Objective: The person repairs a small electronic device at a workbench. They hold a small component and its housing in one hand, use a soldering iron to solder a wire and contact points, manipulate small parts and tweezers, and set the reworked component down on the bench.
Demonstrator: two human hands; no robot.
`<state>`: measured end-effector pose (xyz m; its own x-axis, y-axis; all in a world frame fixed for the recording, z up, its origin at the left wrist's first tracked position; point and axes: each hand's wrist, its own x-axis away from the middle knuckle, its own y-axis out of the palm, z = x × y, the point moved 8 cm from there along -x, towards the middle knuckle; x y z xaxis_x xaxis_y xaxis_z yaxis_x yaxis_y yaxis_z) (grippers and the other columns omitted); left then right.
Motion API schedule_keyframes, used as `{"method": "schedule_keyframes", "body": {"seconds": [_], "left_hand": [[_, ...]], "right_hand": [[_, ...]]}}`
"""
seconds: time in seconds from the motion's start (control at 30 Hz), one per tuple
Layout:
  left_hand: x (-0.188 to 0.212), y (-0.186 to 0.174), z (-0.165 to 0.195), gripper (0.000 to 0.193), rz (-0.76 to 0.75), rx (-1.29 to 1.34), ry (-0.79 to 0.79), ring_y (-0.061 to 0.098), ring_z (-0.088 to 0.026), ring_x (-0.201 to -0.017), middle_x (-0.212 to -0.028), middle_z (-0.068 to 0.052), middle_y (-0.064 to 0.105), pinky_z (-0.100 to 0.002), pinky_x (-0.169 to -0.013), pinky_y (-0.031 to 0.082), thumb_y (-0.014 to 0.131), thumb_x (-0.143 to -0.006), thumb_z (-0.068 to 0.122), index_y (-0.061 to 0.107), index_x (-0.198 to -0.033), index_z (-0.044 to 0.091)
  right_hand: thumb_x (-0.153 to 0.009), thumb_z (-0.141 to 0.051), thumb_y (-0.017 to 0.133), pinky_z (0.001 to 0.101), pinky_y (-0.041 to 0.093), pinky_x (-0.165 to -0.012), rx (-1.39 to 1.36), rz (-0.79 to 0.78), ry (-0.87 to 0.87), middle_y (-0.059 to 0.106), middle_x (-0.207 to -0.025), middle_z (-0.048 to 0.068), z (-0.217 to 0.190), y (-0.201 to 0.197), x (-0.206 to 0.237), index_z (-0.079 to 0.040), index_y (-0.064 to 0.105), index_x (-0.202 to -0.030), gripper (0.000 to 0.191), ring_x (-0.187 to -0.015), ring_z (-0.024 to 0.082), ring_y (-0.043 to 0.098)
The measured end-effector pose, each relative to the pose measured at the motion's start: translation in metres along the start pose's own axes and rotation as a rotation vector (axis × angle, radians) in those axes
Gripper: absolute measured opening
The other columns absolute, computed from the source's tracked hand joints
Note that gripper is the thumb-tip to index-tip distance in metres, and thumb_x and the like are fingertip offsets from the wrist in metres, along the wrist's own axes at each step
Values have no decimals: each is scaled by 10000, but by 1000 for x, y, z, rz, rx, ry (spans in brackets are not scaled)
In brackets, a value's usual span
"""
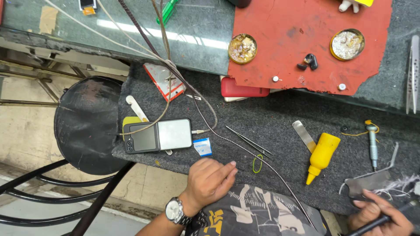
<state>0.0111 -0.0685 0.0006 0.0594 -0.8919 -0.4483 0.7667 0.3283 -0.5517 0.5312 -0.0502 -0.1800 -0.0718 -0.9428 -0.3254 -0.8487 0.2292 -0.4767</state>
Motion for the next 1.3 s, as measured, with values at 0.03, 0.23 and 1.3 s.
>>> {"method": "schedule_keyframes", "body": {"seconds": [0.03,0.23,1.3], "left_hand": [[0,1,0,222,6,7,-4,612,-211,-615,-717,-33,622,-356,-577,451,817,-830,17,726,-1033,11],[-8,2,1,238,70,-36,97,592,-213,-587,-704,-30,620,-356,-549,434,817,-820,15,720,-1038,8],[-121,-9,16,254,15,188,133,671,-226,-742,-949,-48,696,-349,-642,497,861,-868,55,711,-1072,65]], "right_hand": [[-1176,-122,585,270,617,-846,51,-32,-10,656,-1129,311,5,-1,2,33,377,-1158,259,-920,247,734],[-1141,-192,613,285,605,-674,107,71,-228,662,-910,302,-28,5,-12,61,401,-1140,329,-796,275,739],[-1158,-370,582,296,603,-779,-304,-77,-351,688,-1167,292,-230,154,-147,-53,400,-1187,367,-812,269,728]]}}
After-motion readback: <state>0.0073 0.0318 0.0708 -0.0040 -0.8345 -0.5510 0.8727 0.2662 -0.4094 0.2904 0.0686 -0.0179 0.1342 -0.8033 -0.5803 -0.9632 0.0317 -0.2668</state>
